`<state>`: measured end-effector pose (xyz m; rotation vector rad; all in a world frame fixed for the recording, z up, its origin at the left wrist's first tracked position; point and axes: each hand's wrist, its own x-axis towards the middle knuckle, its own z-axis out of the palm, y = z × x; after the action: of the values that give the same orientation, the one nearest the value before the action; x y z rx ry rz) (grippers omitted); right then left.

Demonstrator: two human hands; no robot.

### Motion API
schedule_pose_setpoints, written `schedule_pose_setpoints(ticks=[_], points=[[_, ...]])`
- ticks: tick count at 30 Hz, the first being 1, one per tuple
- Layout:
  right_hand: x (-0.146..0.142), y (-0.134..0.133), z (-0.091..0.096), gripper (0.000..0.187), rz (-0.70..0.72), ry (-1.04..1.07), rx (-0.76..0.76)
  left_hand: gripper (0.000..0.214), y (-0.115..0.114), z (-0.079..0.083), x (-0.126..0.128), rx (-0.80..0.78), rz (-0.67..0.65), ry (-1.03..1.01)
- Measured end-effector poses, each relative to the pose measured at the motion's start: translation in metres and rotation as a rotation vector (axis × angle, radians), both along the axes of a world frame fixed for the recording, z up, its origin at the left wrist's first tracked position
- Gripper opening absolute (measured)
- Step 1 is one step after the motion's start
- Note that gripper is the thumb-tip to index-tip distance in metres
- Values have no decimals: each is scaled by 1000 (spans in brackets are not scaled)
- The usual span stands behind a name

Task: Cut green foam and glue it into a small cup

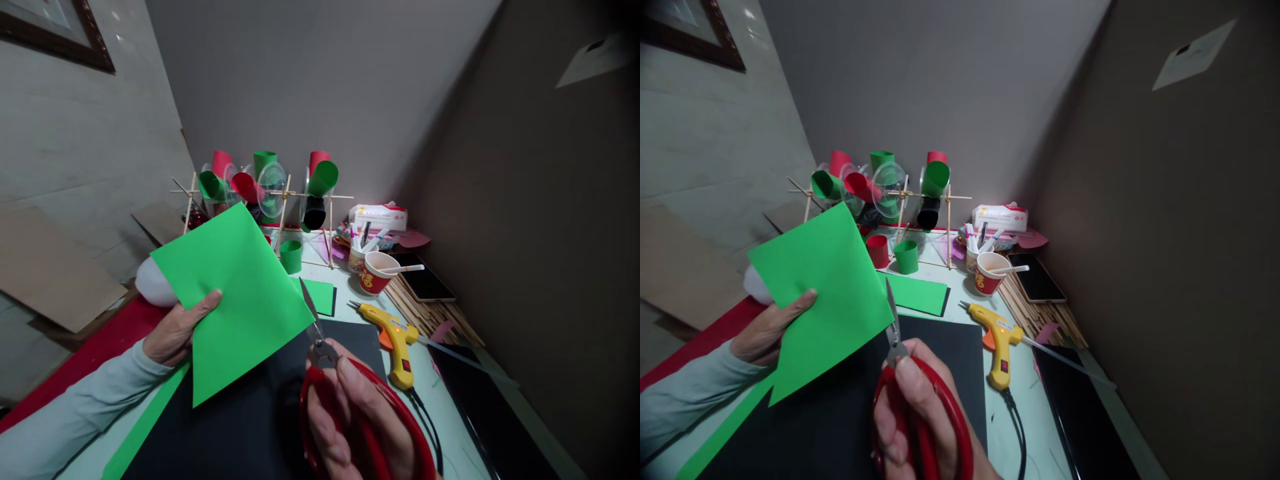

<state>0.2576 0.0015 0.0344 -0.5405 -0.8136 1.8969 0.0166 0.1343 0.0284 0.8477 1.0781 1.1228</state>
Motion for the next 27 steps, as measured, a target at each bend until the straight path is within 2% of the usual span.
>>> schedule_pose_setpoints(ticks=[9,17,21,25,27], points=[[-1,1,2,40,-15,18,46,68,-9,-3,8,4,13,57],[2,-1,5,39,-61,-27,-59,56,-9,-3,8,5,1,43],[1,5,-4,38,-4,71,28,60,-9,-2,8,6,-2,43],[0,7,-11,35,22,110,38,71,-11,-2,9,-2,-13,62],[0,7,-13,34,28,121,49,69,-12,-2,9,-10,-24,67]])
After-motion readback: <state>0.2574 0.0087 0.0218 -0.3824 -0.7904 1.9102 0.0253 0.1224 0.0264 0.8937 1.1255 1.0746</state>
